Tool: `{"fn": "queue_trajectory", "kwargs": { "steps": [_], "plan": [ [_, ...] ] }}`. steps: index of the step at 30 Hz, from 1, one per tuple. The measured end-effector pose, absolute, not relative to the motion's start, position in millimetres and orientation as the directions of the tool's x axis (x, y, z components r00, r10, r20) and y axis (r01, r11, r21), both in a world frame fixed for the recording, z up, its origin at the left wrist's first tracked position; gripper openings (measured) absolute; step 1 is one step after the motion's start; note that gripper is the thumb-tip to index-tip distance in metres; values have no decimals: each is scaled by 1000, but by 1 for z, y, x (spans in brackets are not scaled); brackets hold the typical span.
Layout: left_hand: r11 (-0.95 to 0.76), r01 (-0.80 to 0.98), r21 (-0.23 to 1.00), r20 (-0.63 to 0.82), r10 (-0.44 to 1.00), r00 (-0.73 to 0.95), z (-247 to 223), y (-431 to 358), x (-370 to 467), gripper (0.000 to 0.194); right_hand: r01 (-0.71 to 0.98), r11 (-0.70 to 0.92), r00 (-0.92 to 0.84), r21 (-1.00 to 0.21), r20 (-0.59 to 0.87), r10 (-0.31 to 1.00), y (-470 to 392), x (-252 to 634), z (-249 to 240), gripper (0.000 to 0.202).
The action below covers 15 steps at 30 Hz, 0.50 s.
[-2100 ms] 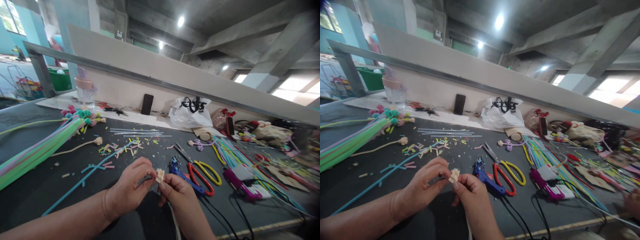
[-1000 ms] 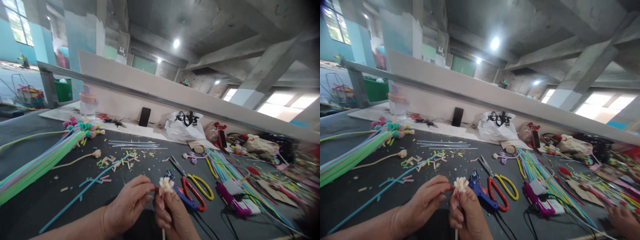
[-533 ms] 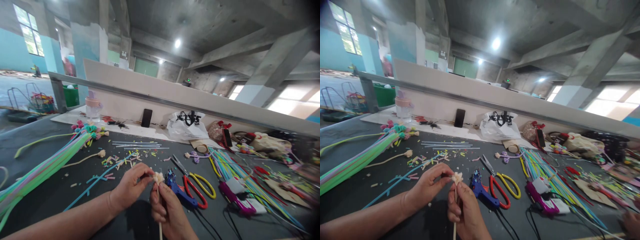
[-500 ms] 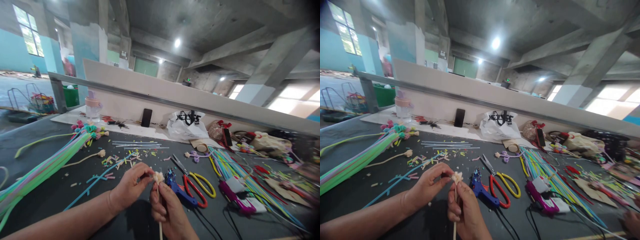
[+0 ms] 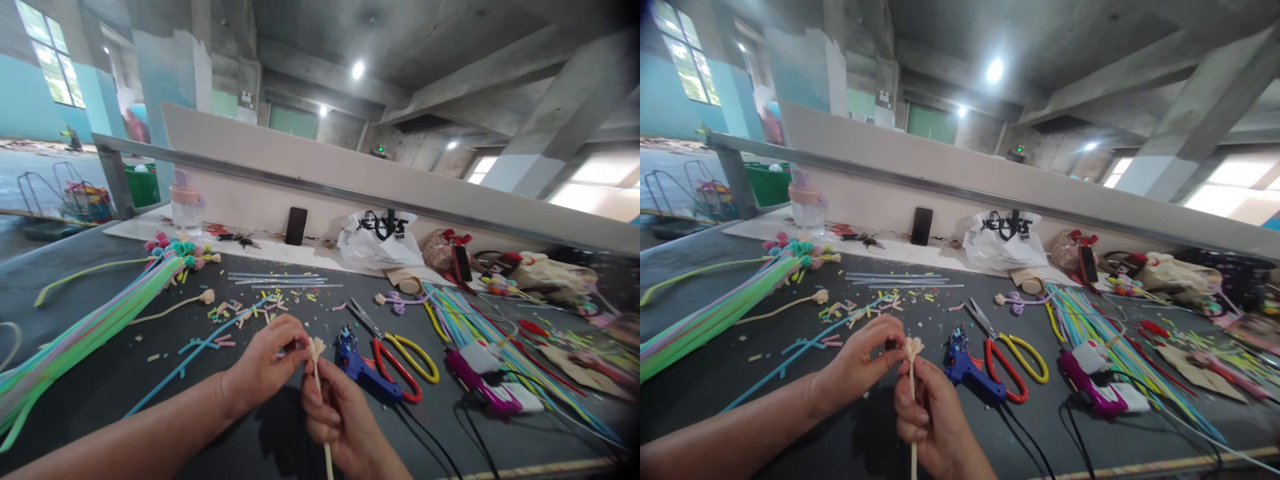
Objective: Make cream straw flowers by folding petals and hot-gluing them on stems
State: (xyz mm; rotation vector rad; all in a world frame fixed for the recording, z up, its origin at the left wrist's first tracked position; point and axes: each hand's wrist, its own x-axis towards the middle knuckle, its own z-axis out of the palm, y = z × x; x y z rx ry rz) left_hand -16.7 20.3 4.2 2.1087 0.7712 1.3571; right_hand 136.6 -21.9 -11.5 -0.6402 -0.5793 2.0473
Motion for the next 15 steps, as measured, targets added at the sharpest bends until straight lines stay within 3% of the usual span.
{"fn": "queue_trajectory", "kwargs": {
  "steps": [10, 15],
  "plan": [
    [-611, 210, 763, 531, 778, 335, 8, 21, -17, 10, -519, -392, -348, -760, -231, 909, -22, 128, -11, 24],
    [-634, 177, 752, 543, 750, 379, 8, 20, -18, 13, -512, -404, -359, -758, -238, 903, -22, 126, -11, 24]
  ]
}}
